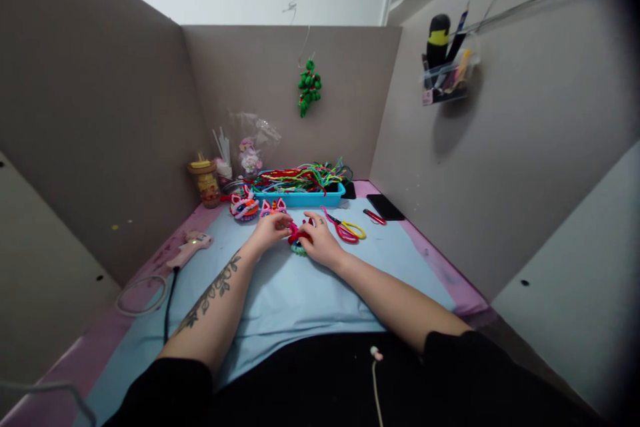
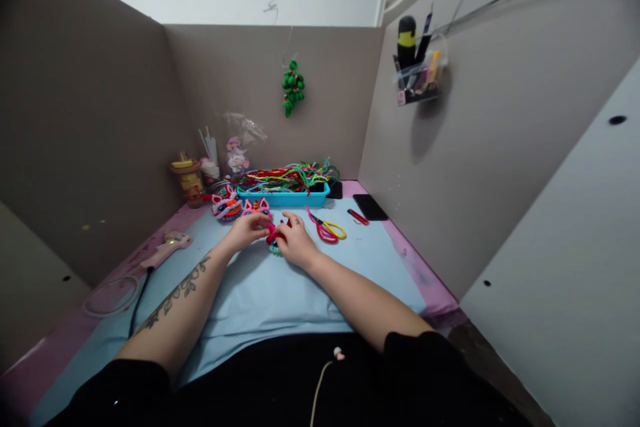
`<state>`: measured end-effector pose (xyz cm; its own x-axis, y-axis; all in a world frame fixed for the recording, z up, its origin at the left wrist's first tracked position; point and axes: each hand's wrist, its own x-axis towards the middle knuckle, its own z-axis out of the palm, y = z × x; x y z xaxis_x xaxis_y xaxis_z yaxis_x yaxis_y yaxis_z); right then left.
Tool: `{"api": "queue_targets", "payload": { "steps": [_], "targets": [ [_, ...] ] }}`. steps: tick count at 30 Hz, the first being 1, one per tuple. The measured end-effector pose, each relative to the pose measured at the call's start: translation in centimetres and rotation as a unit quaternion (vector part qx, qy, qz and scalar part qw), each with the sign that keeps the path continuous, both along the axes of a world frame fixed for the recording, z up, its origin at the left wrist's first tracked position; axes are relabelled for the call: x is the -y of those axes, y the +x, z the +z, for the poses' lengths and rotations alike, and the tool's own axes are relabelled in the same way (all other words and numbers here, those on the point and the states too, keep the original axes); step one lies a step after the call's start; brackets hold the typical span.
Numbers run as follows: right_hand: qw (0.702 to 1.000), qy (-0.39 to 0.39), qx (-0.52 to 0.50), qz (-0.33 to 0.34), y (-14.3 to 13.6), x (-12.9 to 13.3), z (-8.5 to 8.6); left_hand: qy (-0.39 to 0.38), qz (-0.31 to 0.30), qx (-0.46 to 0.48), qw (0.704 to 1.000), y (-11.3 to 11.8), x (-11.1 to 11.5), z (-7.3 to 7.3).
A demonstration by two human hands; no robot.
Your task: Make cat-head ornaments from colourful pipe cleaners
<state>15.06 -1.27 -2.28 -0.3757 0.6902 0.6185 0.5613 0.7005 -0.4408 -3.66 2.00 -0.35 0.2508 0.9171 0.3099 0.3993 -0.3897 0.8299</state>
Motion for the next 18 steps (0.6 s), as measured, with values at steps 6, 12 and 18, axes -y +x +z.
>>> {"api": "queue_targets", "payload": {
  "steps": [6, 12, 18],
  "targets": [
    [1.000, -0.009, -0.007, -0.003, -0.08, 0.00, -0.01, 0.004, 0.000, 0.001, 1.000, -0.04, -0.17, -0.23],
    [1.000, -0.014, -0.007, -0.002, -0.09, 0.02, 0.09, -0.012, -0.009, 0.008, 1.000, 0.03, -0.13, -0.46],
    [1.000, -0.006, -0.007, -0.004, -0.12, -0.01, -0.01, -0.016, 0.002, 0.003, 1.000, 0.11, -0.18, -0.61]
  ]
}}
